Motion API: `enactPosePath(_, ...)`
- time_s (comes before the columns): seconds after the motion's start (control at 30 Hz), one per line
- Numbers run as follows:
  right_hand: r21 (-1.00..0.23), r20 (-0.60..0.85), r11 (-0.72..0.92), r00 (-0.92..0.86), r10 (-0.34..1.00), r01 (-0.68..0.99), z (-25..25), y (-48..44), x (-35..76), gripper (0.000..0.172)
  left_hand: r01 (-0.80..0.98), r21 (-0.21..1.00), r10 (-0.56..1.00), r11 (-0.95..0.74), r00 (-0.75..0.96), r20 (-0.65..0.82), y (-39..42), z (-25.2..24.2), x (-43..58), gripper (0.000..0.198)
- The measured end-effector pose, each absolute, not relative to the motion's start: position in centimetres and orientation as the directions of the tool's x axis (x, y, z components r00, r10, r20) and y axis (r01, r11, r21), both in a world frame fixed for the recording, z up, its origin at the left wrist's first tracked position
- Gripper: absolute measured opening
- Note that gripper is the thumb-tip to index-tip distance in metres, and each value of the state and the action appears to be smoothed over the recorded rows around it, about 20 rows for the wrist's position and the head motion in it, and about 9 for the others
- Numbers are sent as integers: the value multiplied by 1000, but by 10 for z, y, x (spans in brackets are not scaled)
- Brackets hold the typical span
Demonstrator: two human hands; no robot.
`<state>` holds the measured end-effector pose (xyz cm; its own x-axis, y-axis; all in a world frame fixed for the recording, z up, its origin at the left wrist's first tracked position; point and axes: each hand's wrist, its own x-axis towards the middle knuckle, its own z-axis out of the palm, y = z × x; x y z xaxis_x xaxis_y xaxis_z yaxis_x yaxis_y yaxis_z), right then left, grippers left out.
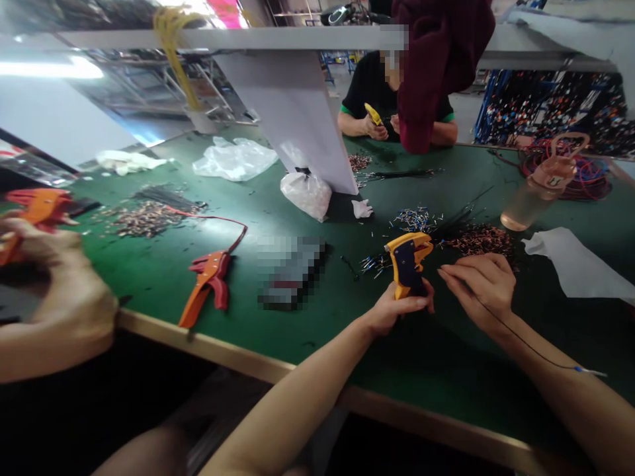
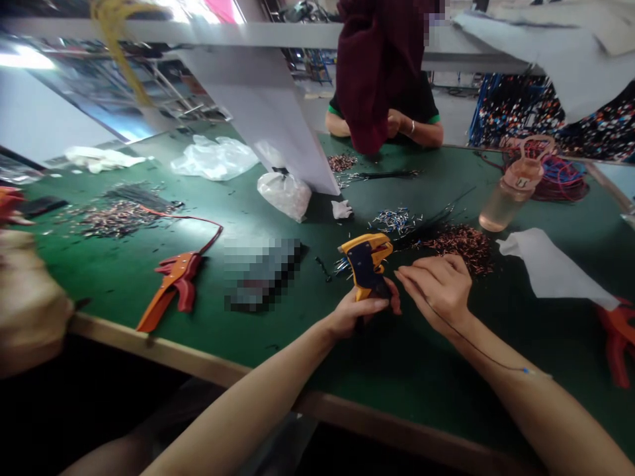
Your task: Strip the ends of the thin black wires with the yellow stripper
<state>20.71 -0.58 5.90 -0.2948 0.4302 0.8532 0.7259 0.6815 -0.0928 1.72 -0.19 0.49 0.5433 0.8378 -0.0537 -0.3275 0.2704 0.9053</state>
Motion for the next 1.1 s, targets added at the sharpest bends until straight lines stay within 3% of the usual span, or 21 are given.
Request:
enactPosePath(0.33,-29,822,707,-386,420,707,53,-15,196,11,-221,966,827,133,562,15,-2,12,18,22)
enactPosePath(0.7,10,806,679,-407,429,734,55,-14,195,15,-248,950,874,190,484,-48,-4,12,24,27)
enactPosePath(0.93,-16,813,687,-391,432,726,54,-16,194,13,-176,965,900,192,423,-101,-6,12,25,43)
enactPosePath(1.1,-162,824,677,-278,493,718,49,-6,201,8,-314,916,920,250,371,-124,-1,10,23,30)
